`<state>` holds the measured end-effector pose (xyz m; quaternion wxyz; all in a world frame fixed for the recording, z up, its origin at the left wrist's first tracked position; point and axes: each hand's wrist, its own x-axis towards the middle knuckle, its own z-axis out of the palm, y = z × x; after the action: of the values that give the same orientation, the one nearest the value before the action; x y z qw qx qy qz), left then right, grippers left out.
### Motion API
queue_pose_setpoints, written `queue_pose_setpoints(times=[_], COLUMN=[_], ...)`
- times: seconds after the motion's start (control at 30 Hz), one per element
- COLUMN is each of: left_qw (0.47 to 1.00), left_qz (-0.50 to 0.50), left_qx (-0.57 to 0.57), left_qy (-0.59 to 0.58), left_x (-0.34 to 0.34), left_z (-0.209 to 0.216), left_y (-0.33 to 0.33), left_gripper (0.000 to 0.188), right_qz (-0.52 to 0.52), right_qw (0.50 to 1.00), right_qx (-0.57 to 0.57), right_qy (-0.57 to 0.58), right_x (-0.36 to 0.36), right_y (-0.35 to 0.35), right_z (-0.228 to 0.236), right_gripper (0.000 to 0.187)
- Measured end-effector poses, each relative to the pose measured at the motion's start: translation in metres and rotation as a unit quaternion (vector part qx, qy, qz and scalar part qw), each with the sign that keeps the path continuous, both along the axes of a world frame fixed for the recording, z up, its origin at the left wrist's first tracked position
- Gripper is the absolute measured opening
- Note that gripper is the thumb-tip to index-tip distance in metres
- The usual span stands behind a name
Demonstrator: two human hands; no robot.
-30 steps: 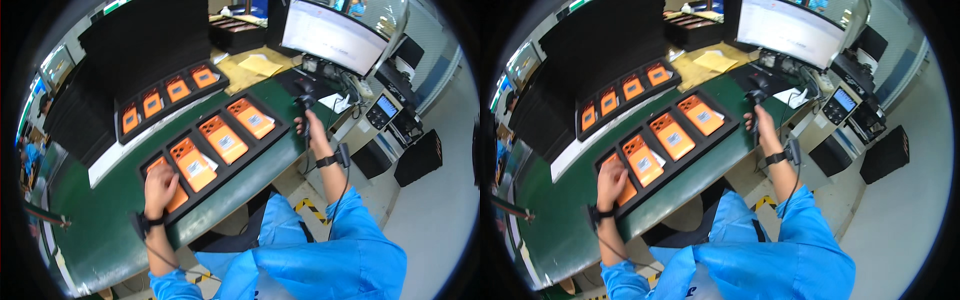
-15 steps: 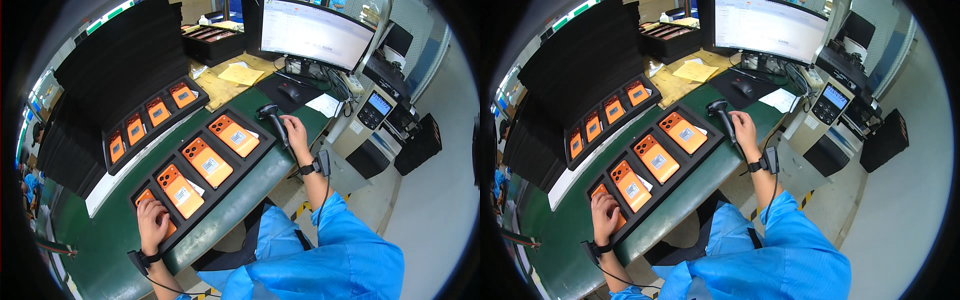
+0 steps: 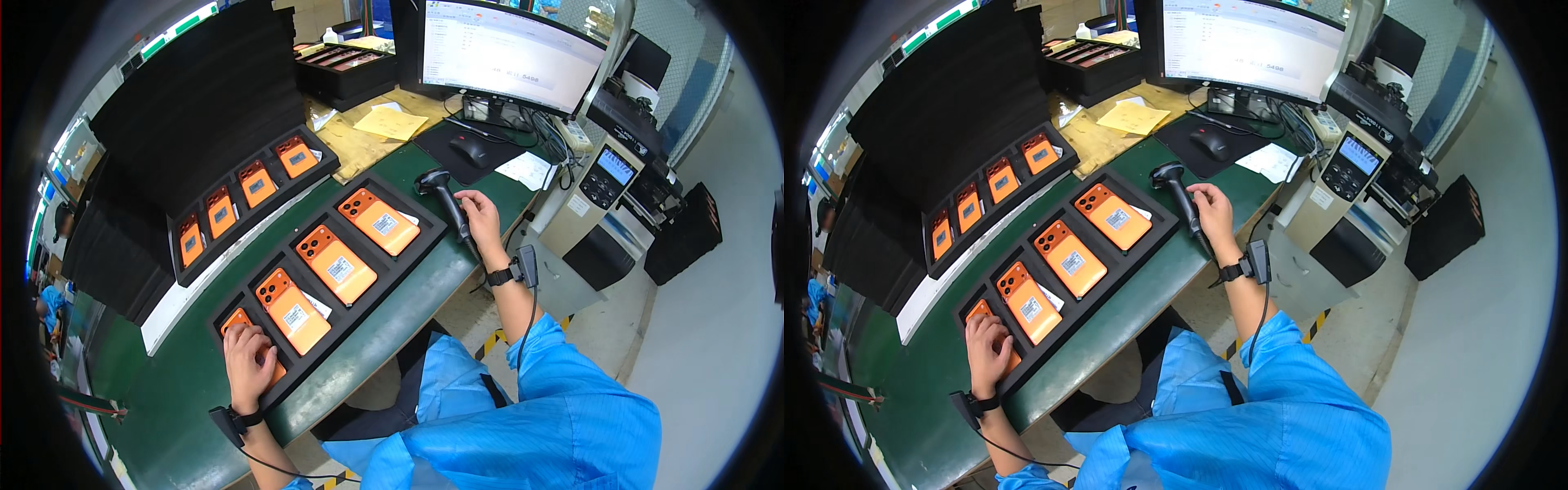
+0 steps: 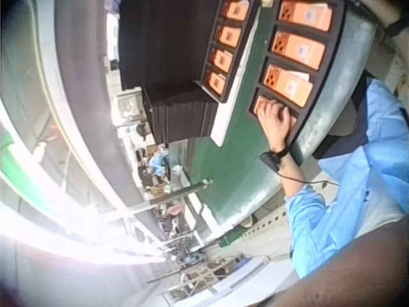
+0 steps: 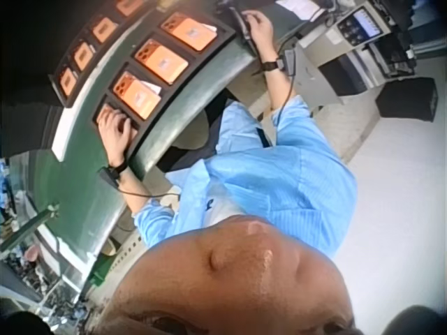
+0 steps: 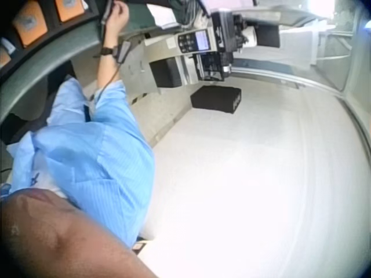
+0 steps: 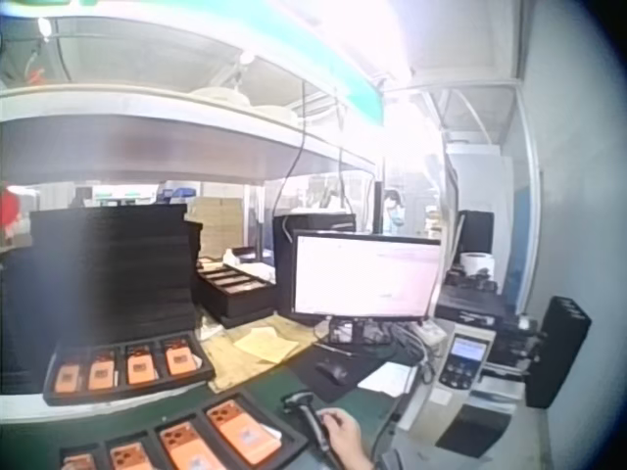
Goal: Scanning smartphone barcodes and organizing them in a tray at a manufacturing facility.
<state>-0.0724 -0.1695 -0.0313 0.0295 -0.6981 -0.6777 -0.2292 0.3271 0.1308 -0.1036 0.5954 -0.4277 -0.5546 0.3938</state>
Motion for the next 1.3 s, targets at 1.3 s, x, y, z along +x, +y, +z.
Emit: queue_pose_setpoints(times=[1.3], left_qw=[0.998], left_qz=[0.012], left_qx=[0.002], left_qy=[-0.055], left_x=[-0.012], left_z=[-0.014], left_y=[0.0], left_gripper=[0.012], right_qz=[-0.328], right_qw=[0.914], right_qx=[0.04], right_qy=[0.236], right_x=[0.259], right_y=[-0.028], right_z=[0.037], right_gripper=[0.024])
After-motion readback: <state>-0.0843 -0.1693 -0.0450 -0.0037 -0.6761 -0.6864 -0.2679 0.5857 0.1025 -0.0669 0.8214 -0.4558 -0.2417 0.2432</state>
